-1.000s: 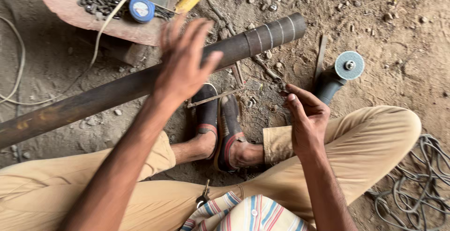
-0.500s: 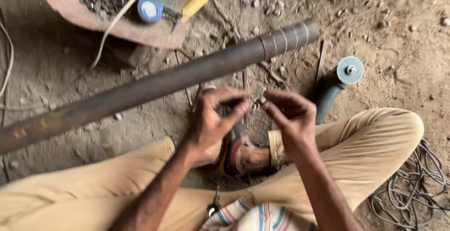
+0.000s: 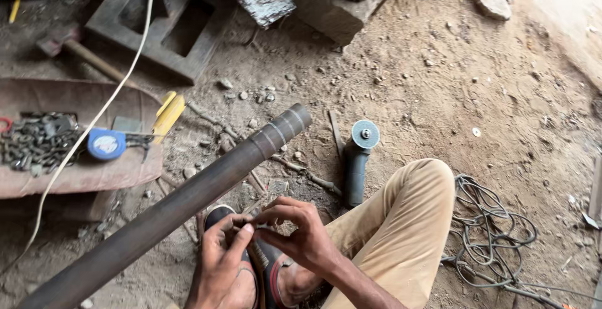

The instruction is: The person sits on the ground and wraps a thin wire around a black pipe multiple times. They hold the pipe with their left hand and use their right hand to wind the wire around the pipe's circumference.

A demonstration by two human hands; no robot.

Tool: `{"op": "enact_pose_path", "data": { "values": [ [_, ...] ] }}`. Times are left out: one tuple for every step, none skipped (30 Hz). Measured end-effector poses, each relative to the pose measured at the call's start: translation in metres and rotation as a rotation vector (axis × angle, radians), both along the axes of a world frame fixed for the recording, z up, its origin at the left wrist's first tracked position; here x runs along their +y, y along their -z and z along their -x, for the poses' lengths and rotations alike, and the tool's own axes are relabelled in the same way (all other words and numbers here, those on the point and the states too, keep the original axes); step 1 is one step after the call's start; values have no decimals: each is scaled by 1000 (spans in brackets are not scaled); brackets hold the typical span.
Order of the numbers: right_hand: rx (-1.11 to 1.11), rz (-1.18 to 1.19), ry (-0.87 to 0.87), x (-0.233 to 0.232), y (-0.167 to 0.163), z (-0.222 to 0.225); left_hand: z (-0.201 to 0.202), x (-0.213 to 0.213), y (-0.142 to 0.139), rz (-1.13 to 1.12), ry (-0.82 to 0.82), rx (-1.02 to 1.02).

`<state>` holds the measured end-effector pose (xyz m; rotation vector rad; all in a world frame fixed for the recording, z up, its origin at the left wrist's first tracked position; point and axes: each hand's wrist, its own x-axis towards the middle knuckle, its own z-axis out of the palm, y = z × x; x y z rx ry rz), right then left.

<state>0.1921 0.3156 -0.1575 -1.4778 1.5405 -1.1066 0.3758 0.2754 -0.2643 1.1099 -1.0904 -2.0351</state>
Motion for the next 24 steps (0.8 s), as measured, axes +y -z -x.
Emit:
{"op": "enact_pose_path", "data": {
  "values": [
    [10,10,3,1,-2,2,2,2,8,-5,-5,9],
    [20,21,7,1,-3,3,3,4,15,-10,-10,16],
    [31,30,11,2,-4,4,5,5,21,-16,-14,26],
    [60,19,11,4,-5,6,5,7,24,1,8,27],
    [89,7,9,6,-6,7,4,7,25,17,28,28],
    [116,-5,8,8,-7,8,5,8,25,32,48,28],
    [101,8,-13,10,-7,11,5,8,25,7,58,13],
    [85,23,-34,12,-7,12,4,6,22,-19,68,-3],
    [69,36,-56,14,-7,14,3,5,20,-44,77,-20],
    [88,45,-55,15,-7,15,3,4,17,-34,92,-67],
    [108,53,-54,16,-7,16,1,2,14,-24,106,-113],
    [128,61,-54,17,-6,18,2,1,12,-14,119,-159],
    [135,52,-45,17,-5,20,4,1,10,-20,118,-167],
    [139,43,-39,17,-3,22,6,1,8,-27,116,-178],
    [141,32,-36,18,-2,22,7,3,5,-36,111,-191],
    [151,55,-19,20,0,22,8,4,3,-28,85,-212],
    [159,79,-7,21,1,23,11,6,0,-19,55,-237],
    [163,103,0,21,2,23,12,8,-3,-12,19,-263],
    [179,111,1,23,4,25,14,13,-8,-14,-9,-193],
    [179,124,0,23,6,22,13,17,-13,-11,-42,-136],
    [181,142,1,22,8,19,14,17,-18,-2,-72,-78],
    [166,114,18,24,9,19,16,21,-24,-81,-119,6],
    [144,85,32,26,11,15,15,24,-30,-156,-171,84],
    [123,61,45,25,14,12,14,19,-33,-35,-121,30]
  ]
}}
